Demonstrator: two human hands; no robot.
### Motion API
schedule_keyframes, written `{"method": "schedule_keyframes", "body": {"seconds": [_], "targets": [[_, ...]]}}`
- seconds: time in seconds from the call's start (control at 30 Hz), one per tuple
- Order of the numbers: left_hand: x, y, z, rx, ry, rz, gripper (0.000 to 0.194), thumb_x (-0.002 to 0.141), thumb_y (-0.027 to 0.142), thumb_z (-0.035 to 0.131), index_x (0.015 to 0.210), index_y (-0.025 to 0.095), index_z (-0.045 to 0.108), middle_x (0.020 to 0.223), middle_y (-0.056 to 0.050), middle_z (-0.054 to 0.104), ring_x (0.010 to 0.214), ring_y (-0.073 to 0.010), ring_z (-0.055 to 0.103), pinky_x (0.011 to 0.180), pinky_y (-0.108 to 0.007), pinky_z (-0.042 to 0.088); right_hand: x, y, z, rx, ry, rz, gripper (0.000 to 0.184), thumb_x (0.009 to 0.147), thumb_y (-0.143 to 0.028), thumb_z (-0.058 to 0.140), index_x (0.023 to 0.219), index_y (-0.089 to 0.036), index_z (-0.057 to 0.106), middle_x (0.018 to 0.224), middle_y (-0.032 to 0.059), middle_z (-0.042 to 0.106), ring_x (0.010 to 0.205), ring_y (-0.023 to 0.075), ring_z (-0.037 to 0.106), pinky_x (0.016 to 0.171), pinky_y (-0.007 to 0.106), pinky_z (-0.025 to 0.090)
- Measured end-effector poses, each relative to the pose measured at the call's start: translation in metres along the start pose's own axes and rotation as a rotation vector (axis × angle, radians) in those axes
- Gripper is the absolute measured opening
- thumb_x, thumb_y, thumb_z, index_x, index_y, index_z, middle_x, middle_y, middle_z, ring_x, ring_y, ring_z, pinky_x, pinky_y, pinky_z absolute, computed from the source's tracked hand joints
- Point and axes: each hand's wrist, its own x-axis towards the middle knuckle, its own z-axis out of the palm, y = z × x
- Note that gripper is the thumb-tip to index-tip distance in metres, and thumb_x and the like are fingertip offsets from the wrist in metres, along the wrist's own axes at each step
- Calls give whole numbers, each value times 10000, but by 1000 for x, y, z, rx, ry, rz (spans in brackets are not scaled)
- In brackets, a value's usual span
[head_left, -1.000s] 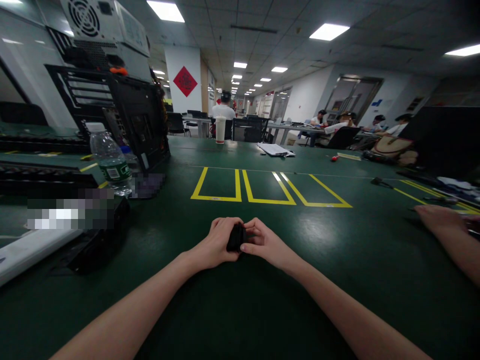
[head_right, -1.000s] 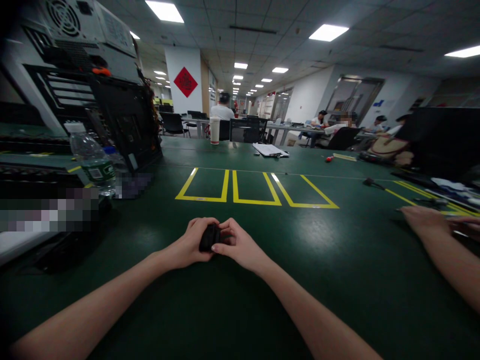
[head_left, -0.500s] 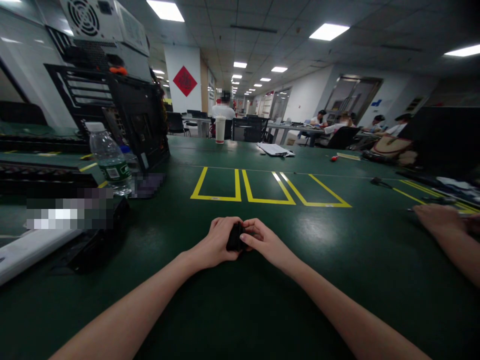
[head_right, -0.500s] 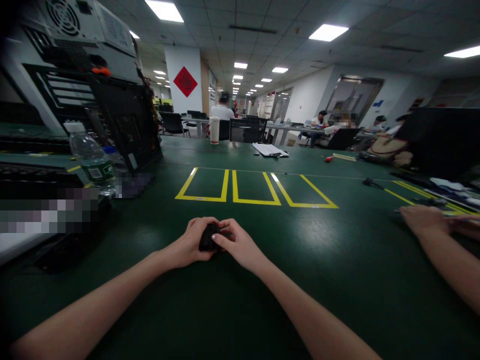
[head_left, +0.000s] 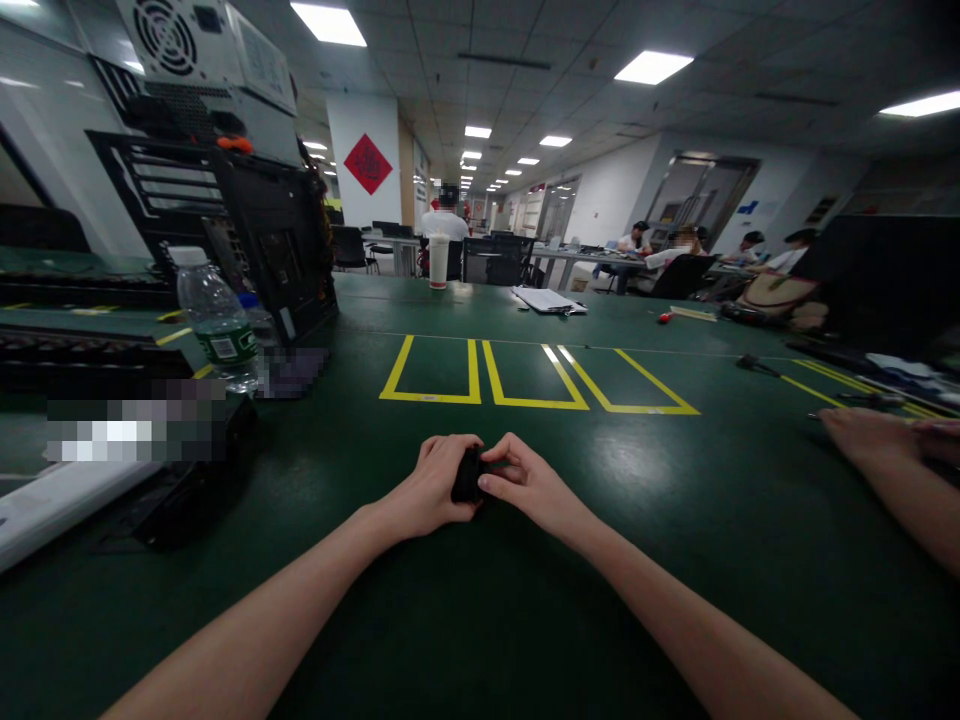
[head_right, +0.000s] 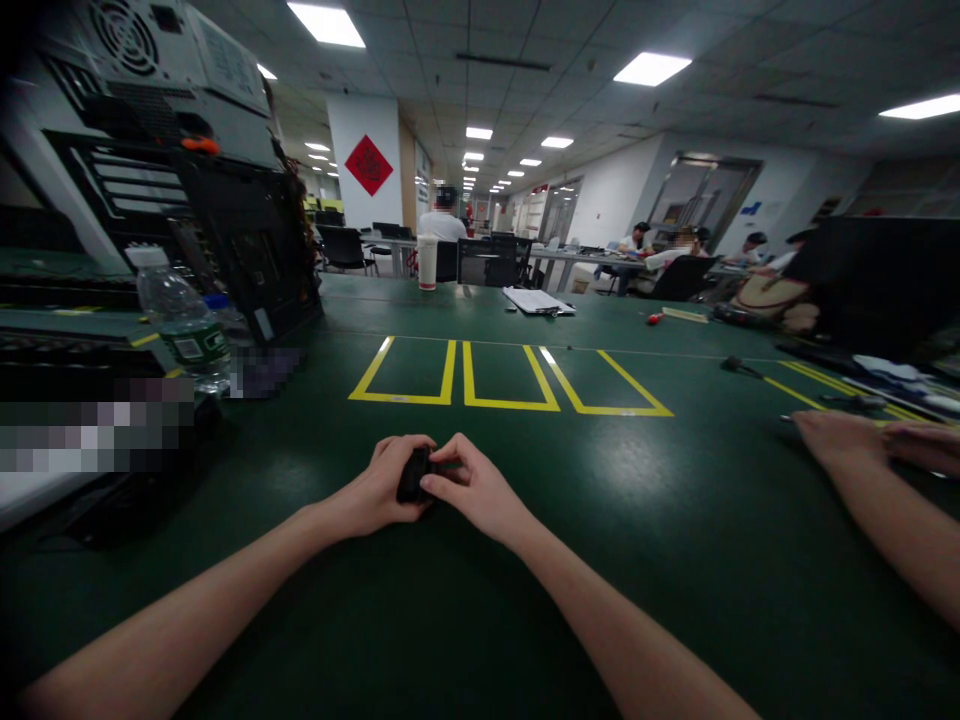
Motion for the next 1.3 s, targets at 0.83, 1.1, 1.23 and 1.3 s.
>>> {"method": "schedule_keyframes", "body": {"seconds": [0.83, 1.1, 1.23, 1.3], "targets": [[2, -15, 16, 2, 90, 19, 540, 635, 191, 606, 1101, 232, 335, 1074, -45, 428, 1025, -229, 384, 897, -424, 292, -2, 3, 1, 19, 69, 36, 318, 684, -214, 585, 973, -200, 455, 1002, 23, 509, 938, 165, 529, 835, 354, 434], [3, -10, 11, 7, 53, -4, 549, 639, 202, 595, 1119, 230, 331, 1096, -61, 423, 1035, -258, 386, 860, -443, 323, -5, 5, 2, 61, 132, -1, 326, 627, -147, 627, 893, -192, 444, 960, 15, 538, 933, 162, 539, 835, 349, 437], [3, -13, 15, 17, 117, -8, 562, 627, 196, 608, 1113, 225, 330, 1074, -56, 429, 1030, -247, 383, 867, -428, 318, -4, 5, 0, 86, 135, 18, 321, 630, -200, 633, 907, -183, 470, 971, 22, 540, 928, 170, 542, 815, 348, 443], [3, -14, 17, 27, 122, 4, 554, 632, 197, 603, 1112, 222, 329, 1069, -53, 432, 1024, -238, 384, 873, -419, 314, -1, 5, 0, 94, 130, 26, 320, 631, -221, 634, 912, -176, 491, 959, 20, 549, 919, 168, 546, 819, 347, 438]]}}
